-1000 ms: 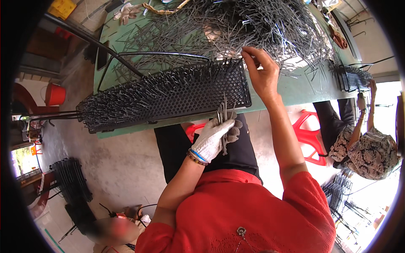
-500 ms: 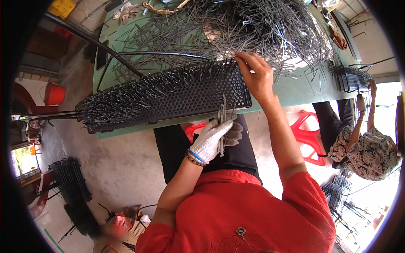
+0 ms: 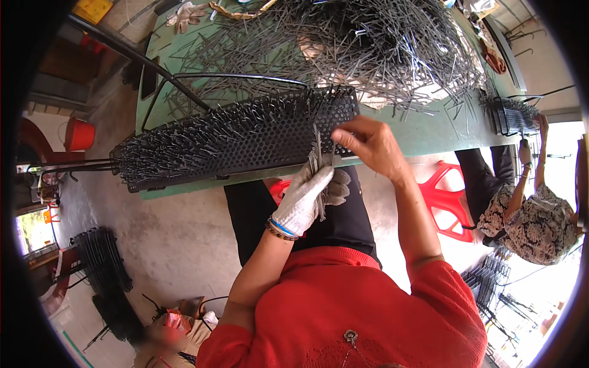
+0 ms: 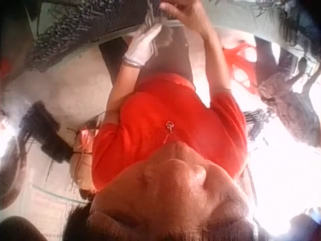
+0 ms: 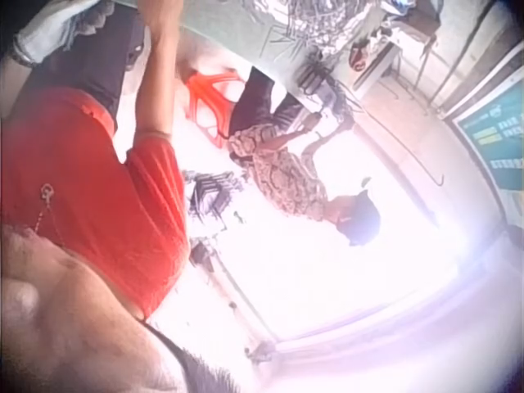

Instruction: The recorder is manually inserting thin metal rods into a perforated base, possibly for an industrial brush or filter.

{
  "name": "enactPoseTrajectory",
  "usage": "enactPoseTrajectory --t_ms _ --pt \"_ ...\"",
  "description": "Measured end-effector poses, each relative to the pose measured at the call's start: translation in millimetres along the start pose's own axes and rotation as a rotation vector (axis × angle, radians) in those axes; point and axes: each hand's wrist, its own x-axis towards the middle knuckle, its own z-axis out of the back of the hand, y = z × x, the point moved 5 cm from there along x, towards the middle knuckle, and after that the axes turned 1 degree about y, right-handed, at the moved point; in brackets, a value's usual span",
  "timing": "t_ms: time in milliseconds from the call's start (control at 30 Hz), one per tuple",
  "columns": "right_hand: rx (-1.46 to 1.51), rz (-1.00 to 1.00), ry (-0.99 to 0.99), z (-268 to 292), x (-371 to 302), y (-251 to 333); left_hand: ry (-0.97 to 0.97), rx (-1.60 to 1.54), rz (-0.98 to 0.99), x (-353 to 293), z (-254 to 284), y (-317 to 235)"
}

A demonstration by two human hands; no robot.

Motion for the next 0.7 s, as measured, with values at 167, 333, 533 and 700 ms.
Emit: enactPoseTrajectory --t_ms 167,333,533,700 --pt "0.199 -0.051 0.080 -14 -10 -11 0.044 0.018 0.041 -1 -10 -7" --pt "0.313 -0.241 0.102 -14 -7 -18 0.059 0.070 0.046 -1 -7 5" --pt "0.405 -0.315 0.062 -15 -9 -14 0.037 0.021 0.018 1 -6 9" --pt "0.365 -0.329 0.036 -15 -9 -21 -0.041 -0.029 -0.046 5 -4 12"
